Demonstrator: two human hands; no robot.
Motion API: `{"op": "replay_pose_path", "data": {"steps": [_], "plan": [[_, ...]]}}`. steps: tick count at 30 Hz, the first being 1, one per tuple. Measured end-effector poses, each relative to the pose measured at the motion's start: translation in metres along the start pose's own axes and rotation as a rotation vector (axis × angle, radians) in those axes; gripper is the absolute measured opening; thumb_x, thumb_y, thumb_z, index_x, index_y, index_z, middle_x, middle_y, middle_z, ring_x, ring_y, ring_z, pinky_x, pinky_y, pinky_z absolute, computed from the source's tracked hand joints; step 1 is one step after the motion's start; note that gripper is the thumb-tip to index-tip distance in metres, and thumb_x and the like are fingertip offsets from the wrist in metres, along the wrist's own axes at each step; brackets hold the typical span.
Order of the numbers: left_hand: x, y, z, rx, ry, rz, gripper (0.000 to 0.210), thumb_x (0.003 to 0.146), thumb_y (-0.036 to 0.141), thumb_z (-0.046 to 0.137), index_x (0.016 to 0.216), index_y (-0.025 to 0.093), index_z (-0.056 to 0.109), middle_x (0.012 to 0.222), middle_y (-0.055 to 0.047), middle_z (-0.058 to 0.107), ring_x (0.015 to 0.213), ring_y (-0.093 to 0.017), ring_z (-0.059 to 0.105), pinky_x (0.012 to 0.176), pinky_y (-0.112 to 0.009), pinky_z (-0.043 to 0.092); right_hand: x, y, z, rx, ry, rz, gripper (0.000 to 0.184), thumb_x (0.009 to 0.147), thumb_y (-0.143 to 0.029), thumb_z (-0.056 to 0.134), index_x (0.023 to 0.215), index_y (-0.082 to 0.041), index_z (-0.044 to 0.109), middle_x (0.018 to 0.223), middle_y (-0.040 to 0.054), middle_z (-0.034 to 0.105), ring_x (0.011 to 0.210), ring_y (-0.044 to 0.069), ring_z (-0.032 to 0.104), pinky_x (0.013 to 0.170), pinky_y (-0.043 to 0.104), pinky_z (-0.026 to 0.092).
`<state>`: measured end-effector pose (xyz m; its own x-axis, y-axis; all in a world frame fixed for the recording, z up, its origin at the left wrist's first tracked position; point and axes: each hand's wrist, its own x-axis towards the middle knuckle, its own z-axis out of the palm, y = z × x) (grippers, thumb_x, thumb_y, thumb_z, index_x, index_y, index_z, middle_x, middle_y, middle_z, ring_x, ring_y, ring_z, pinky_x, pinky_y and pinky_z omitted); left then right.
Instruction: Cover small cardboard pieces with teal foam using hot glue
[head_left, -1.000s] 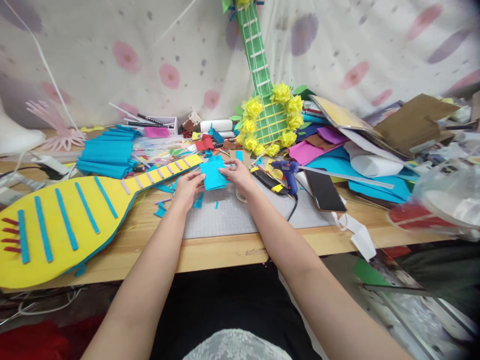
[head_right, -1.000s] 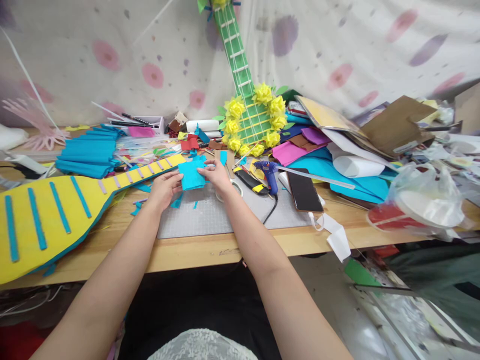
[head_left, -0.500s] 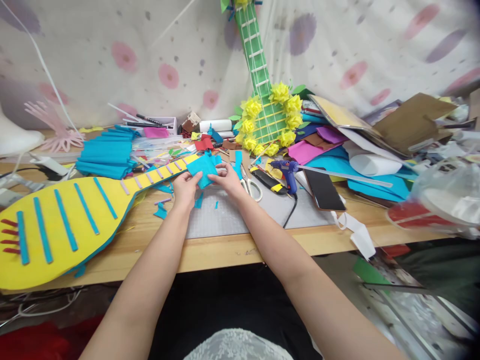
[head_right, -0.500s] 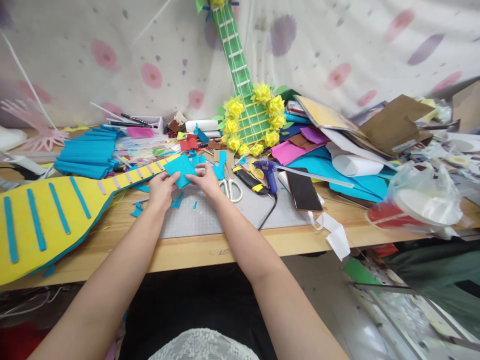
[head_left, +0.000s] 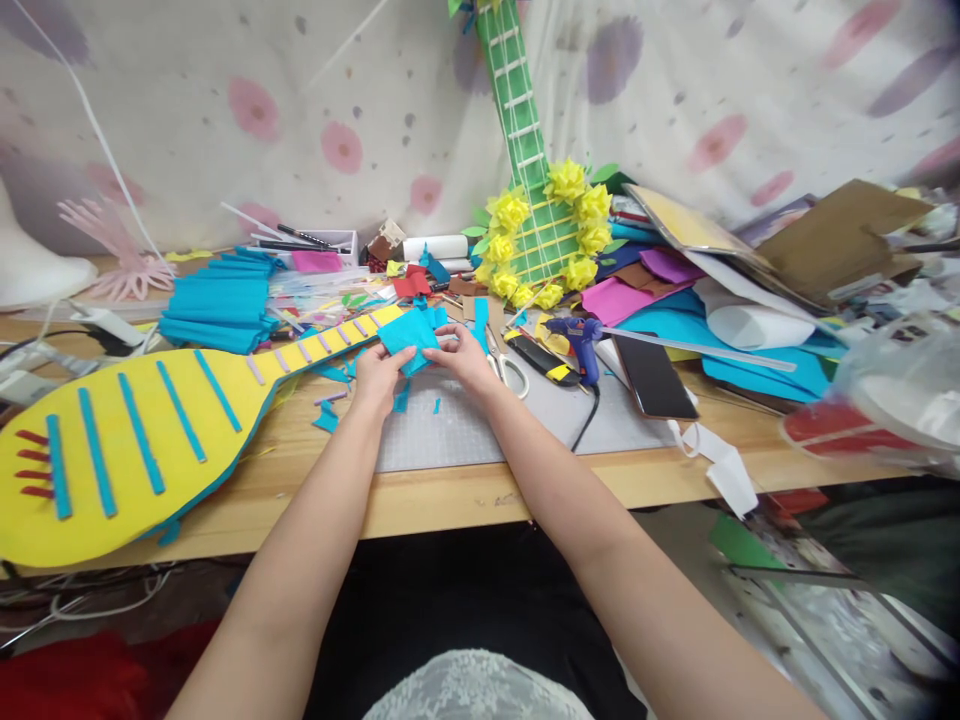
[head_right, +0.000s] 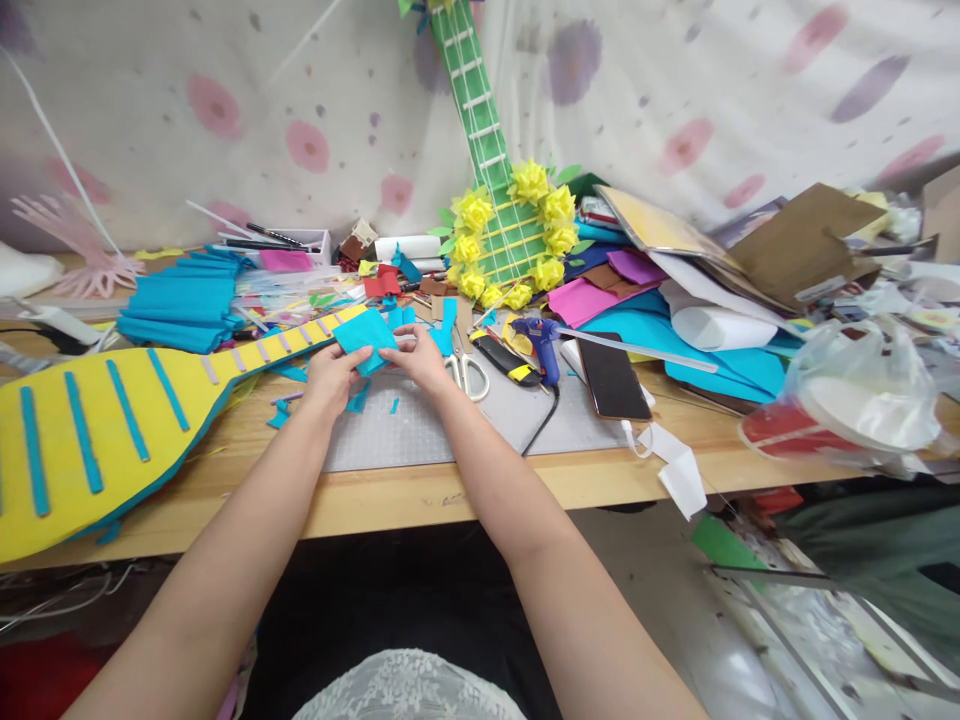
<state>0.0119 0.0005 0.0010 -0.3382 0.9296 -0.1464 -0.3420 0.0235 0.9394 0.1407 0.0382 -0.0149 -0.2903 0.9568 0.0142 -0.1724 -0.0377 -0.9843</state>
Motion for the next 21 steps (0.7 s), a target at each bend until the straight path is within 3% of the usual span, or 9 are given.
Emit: {"op": "replay_pose_path", "data": {"steps": [5, 14, 21], "plan": [[-0.0029, 0.0, 0.0013, 0.042, -0.062, -0.052, 0.04, 0.045, 0.028, 0.081, 0.08, 0.014, 0.068, 0.081, -0.007, 0.071, 0.071, -0.018, 0.065, 0.064, -0.03, 0.052, -0.0004, -0.0002, -0.0007, 0.006, 0.062, -0.03, 0.046, 0.058, -0.026, 0.075, 0.088, -0.021, 0.04, 0.063, -0.0074, 0.058, 0.059, 0.011, 0.06, 0.064, 0.029, 0.052], [-0.008, 0.0005, 0.0032, 0.15, -0.131, -0.056, 0.042, 0.036, 0.028, 0.086, 0.068, 0.011, 0.065, 0.063, -0.003, 0.066, 0.06, -0.017, 0.063, 0.064, -0.032, 0.051, -0.0013, -0.0032, -0.0032, -0.063, 0.081, -0.035, 0.059, 0.052, -0.035, 0.079, 0.095, -0.021, 0.041, 0.07, -0.0057, 0.06, 0.062, 0.011, 0.06, 0.062, 0.027, 0.051], [-0.0034, -0.0076, 0.0006, 0.186, -0.229, 0.027, 0.045, 0.039, 0.03, 0.084, 0.077, 0.012, 0.068, 0.073, -0.005, 0.069, 0.065, -0.015, 0.062, 0.067, -0.028, 0.049, 0.0057, 0.0011, -0.0048, -0.185, 0.159, -0.041, 0.056, 0.05, -0.034, 0.079, 0.089, -0.021, 0.041, 0.069, -0.0058, 0.057, 0.064, 0.012, 0.058, 0.062, 0.028, 0.048]]}}
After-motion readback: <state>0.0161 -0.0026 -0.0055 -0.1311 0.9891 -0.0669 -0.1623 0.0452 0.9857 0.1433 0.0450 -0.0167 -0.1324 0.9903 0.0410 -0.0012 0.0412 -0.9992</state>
